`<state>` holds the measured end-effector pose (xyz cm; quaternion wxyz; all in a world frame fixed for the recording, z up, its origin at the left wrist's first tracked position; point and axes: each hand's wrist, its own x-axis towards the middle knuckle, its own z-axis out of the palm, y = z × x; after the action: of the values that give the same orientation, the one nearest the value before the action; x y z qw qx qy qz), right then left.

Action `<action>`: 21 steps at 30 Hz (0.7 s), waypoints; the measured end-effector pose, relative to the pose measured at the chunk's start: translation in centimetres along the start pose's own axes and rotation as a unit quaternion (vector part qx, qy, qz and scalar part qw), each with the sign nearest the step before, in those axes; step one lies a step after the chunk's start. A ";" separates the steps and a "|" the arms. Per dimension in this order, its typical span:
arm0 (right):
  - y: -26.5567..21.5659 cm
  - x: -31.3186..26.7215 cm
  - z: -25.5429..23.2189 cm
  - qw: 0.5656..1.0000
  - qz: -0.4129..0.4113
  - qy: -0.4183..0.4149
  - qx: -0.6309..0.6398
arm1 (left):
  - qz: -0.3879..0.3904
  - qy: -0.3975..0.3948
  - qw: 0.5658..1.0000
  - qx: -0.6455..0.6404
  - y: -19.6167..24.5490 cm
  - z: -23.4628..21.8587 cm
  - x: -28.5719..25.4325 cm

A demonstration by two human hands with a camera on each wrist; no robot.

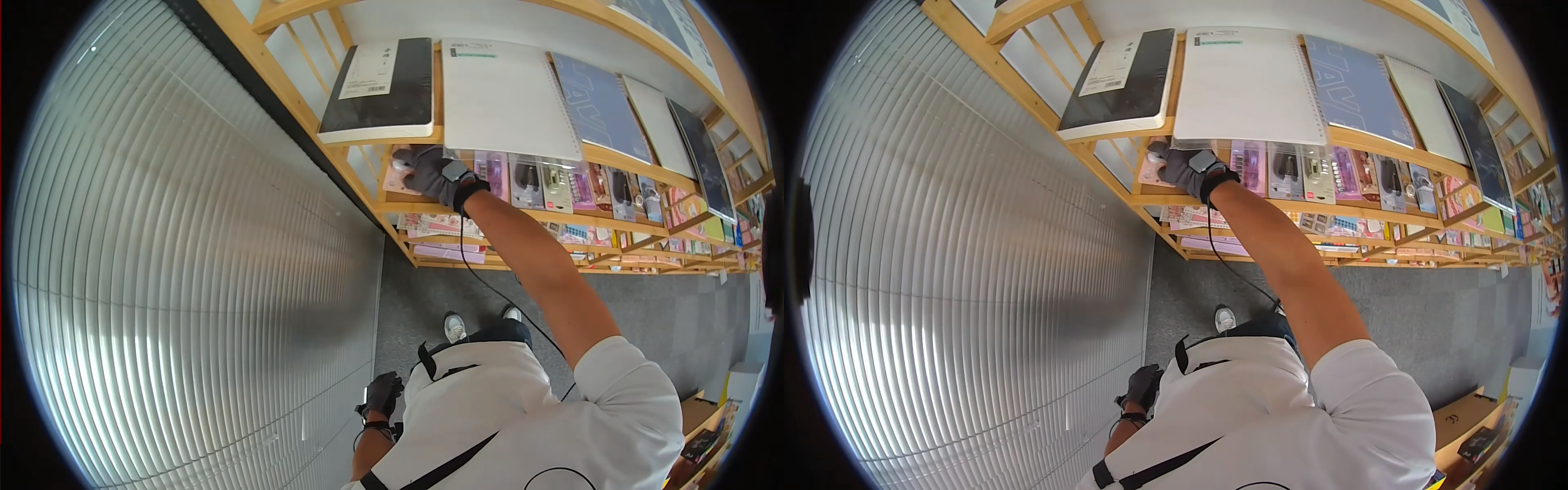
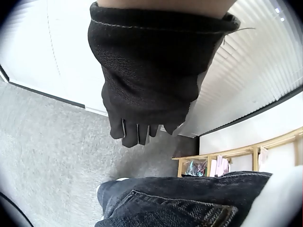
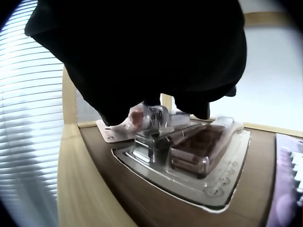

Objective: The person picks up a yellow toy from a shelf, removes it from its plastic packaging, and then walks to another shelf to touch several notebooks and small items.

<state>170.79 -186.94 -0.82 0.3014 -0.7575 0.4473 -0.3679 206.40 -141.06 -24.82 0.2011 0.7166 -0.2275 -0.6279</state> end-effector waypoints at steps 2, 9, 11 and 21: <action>0.3 0.1 -0.2 0.998 -0.031 0.008 -0.062 | -0.036 0.016 0.999 -0.019 -0.7 0.3 -0.2; 0.3 -0.6 -0.2 0.994 -0.009 0.011 -0.110 | 0.255 -0.047 0.890 0.375 -5.1 -0.9 1.4; -1.0 -0.8 -0.3 0.987 -0.026 0.044 -0.153 | 0.222 -0.037 0.906 0.358 -4.9 -0.9 1.7; 3.3 -1.6 1.3 0.978 -0.022 0.146 -0.145 | -0.014 0.004 1.000 -0.016 1.8 1.0 -0.3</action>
<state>169.81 -186.74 -4.62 0.1112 -0.7407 0.5187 -0.4122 205.25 -142.35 -23.65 0.2048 0.7192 -0.2071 -0.6309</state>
